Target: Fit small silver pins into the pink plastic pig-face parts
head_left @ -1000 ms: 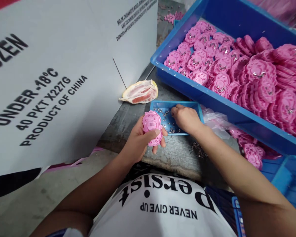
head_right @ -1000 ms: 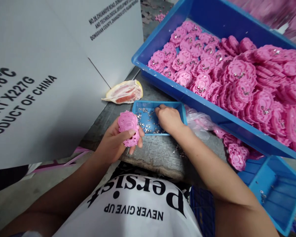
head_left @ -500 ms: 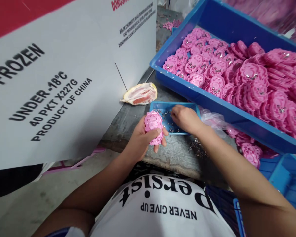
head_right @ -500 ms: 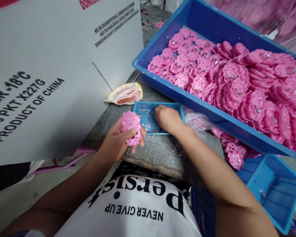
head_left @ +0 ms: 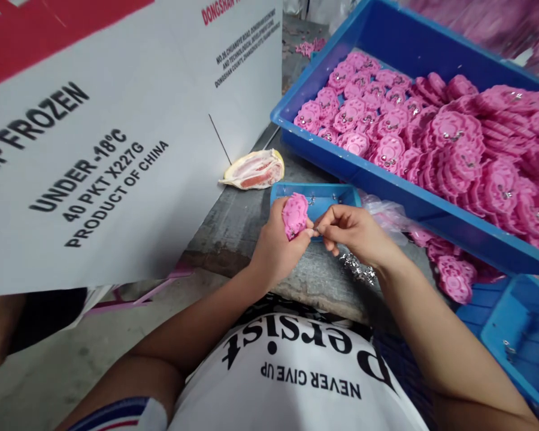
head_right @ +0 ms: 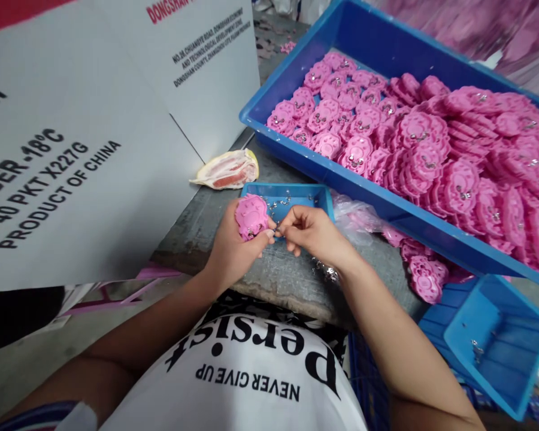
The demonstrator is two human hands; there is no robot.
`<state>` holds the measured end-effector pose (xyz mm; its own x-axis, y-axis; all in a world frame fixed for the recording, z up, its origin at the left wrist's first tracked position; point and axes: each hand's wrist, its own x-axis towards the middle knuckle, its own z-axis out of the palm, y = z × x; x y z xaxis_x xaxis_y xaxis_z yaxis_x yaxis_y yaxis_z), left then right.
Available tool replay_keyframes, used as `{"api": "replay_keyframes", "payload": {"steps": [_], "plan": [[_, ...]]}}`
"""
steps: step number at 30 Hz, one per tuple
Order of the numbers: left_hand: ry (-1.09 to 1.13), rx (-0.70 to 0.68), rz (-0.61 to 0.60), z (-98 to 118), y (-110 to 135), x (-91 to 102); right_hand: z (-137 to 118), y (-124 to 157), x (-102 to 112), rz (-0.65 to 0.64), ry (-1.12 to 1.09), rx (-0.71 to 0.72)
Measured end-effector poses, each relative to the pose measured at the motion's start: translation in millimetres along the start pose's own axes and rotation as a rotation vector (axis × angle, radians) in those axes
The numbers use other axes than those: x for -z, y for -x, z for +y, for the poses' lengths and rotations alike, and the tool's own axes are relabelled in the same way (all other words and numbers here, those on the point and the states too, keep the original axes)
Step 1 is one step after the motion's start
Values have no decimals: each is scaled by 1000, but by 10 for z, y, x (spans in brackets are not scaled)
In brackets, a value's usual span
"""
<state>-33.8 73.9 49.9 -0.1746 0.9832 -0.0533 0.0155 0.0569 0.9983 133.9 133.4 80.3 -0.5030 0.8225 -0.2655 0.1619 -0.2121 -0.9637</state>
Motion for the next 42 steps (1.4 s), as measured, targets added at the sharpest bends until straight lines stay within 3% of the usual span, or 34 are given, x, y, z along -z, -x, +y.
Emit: {"api": "replay_keyframes", "payload": {"steps": [8, 15, 19, 27, 31, 37, 42], "plan": [[75, -17, 67, 47, -28, -85, -13, 96, 19, 45, 0, 18], [211, 87, 48, 83, -37, -192, 145, 92, -172, 254, -195, 123], [228, 93, 10, 100, -22, -209, 161, 111, -179, 332, -239, 196], [186, 81, -11, 215, 26, -163, 180, 229, -89, 286, -161, 169], [116, 121, -21, 207, 32, -178, 208, 240, -104, 324, -105, 192], [128, 105, -30, 167, 13, -191, 135, 240, -115, 303, -138, 117], [108, 48, 35, 135, 33, -202, 146, 245, -151, 339, -95, 105]]}}
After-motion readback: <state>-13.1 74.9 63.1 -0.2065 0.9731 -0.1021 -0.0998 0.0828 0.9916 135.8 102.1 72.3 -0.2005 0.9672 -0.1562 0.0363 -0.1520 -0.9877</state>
